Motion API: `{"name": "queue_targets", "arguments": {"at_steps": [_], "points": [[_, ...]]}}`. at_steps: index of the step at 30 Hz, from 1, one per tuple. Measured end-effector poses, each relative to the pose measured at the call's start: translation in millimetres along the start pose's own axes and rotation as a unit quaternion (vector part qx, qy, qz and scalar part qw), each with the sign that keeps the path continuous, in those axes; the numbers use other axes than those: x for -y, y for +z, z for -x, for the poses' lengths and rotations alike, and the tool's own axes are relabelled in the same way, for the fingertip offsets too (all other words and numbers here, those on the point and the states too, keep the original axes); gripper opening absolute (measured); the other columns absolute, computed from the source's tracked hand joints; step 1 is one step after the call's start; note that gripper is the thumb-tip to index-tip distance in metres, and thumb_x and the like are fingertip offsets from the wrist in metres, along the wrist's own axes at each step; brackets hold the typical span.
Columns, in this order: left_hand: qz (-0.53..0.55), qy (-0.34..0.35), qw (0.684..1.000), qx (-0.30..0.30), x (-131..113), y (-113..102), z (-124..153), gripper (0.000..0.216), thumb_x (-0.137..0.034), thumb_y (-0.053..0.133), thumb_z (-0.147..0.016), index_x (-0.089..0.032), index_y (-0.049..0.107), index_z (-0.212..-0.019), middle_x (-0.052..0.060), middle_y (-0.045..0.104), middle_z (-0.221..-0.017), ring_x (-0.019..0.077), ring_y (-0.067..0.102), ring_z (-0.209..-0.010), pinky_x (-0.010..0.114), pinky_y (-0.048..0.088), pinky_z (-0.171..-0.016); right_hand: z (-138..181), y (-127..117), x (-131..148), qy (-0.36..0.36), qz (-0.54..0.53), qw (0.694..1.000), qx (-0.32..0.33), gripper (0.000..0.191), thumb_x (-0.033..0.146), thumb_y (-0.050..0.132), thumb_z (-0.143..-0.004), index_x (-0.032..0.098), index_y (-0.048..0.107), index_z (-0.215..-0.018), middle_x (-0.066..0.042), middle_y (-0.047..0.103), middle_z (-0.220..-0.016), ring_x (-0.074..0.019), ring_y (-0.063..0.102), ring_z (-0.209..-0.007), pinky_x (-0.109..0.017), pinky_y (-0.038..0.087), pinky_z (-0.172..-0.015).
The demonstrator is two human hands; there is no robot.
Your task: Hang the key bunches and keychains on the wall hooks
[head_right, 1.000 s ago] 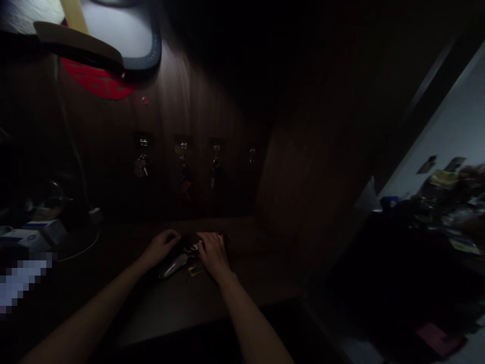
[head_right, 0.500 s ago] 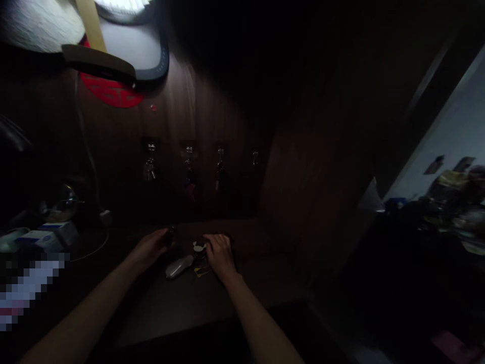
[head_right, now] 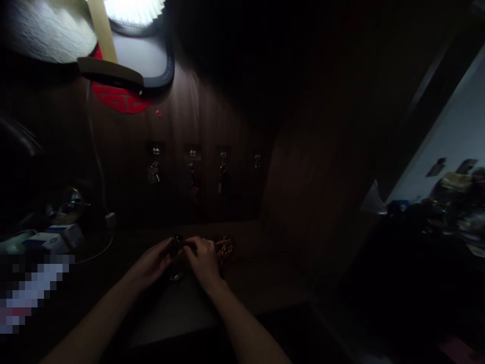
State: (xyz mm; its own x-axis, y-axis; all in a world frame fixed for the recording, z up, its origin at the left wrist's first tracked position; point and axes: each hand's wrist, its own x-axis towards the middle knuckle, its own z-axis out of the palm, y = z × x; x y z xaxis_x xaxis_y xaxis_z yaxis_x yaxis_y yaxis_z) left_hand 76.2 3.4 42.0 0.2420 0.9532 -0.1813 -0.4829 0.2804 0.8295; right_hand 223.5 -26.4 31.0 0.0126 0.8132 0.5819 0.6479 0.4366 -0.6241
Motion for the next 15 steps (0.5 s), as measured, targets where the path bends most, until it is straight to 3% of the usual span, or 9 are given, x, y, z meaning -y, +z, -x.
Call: {"name": "queue_targets", "arguments": {"at_steps": [5,8,12,15], "points": [[-0.061,0.01,0.998,0.005,2,-7,5,0.008,-0.02,0.059,-0.078,-0.015,0.065,-0.08,0.005,0.069,-0.083,0.0142,0.065,-0.076,0.025,0.053,-0.069,-2,-1,-3,-0.012,0.027,0.999,-0.028,0.009,0.023,0.057,-0.08,0.023,0.064,-0.086,0.0,0.069,-0.087,-0.0181,0.06,-0.085,-0.031,0.039,-0.08],[-0.16,0.046,0.986,-0.022,4,-12,2,0.024,-0.034,0.065,-0.071,-0.016,0.064,-0.086,0.006,0.069,-0.087,0.0167,0.065,-0.078,0.026,0.051,-0.065,-4,-4,-2,-0.012,0.033,0.998,-0.05,0.008,0.022,0.058,-0.078,0.023,0.064,-0.083,0.0,0.068,-0.083,-0.0177,0.059,-0.081,-0.03,0.039,-0.079],[-0.257,0.135,0.955,-0.058,2,-10,2,0.033,-0.042,0.062,-0.068,-0.016,0.063,-0.089,0.007,0.069,-0.089,0.0199,0.065,-0.084,0.03,0.05,-0.072,-7,-8,3,-0.004,0.021,0.998,-0.063,0.006,0.024,0.059,-0.077,0.023,0.065,-0.08,0.0,0.068,-0.081,-0.0173,0.058,-0.08,-0.03,0.039,-0.078],[-0.343,0.213,0.914,-0.036,-5,1,11,0.032,-0.042,0.057,-0.071,-0.019,0.065,-0.091,0.004,0.07,-0.092,0.0209,0.063,-0.09,0.031,0.049,-0.078,-8,-11,9,0.0,0.007,0.998,-0.058,0.008,0.028,0.059,-0.078,0.023,0.065,-0.078,0.0,0.068,-0.079,-0.0173,0.056,-0.08,-0.029,0.039,-0.077]]}}
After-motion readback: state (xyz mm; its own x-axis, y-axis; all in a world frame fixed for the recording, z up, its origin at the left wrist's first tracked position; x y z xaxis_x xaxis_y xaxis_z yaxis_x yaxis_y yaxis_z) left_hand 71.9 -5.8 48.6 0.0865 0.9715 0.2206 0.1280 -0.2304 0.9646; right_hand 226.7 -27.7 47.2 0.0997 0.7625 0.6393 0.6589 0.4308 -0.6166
